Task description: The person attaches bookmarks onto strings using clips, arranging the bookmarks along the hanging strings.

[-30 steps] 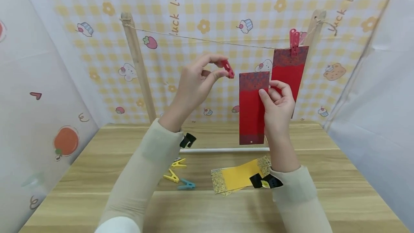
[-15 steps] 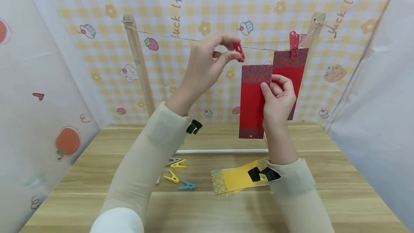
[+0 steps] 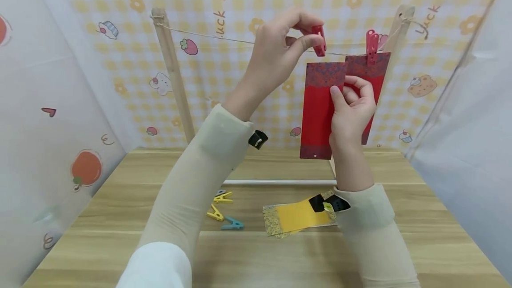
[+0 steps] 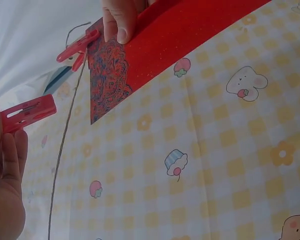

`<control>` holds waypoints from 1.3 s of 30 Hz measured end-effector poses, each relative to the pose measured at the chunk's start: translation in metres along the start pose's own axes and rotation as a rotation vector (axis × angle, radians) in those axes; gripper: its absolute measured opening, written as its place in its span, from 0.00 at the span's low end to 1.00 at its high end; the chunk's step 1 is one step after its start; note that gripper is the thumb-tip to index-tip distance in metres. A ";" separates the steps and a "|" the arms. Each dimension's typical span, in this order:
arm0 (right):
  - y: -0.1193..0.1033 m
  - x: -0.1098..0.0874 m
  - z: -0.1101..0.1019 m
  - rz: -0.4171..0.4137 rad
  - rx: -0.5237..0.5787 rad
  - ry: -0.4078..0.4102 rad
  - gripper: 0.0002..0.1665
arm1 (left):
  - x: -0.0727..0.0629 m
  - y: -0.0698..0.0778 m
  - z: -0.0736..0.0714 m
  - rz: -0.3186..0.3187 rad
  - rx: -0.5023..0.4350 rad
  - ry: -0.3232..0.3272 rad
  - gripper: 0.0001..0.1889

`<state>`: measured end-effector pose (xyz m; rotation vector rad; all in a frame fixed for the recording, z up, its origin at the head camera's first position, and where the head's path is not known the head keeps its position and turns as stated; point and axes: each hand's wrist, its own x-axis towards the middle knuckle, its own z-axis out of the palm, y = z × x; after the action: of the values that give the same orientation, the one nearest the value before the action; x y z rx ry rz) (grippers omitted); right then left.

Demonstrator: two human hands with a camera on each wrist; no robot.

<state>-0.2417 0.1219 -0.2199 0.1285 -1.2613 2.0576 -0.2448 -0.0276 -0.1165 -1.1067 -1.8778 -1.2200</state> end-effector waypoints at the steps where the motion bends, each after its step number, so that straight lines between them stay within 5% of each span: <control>1: -0.001 0.001 0.002 0.005 0.000 0.002 0.13 | 0.002 0.000 0.000 0.018 0.013 0.001 0.13; 4: -0.002 0.004 0.007 0.012 0.006 0.010 0.13 | 0.008 -0.002 0.001 0.020 0.042 -0.006 0.13; 9: -0.004 0.006 0.009 0.037 -0.001 0.020 0.13 | 0.014 -0.004 0.003 -0.067 0.038 -0.021 0.12; 29: -0.005 0.012 0.004 -0.041 0.065 -0.010 0.15 | 0.019 -0.010 0.018 -0.126 -0.005 -0.006 0.12; 39: -0.006 0.011 0.003 -0.003 0.062 0.006 0.14 | 0.022 -0.008 0.021 -0.179 0.028 -0.036 0.10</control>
<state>-0.2475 0.1269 -0.2091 0.1519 -1.1938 2.0936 -0.2630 -0.0028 -0.1087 -0.9679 -2.0512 -1.2747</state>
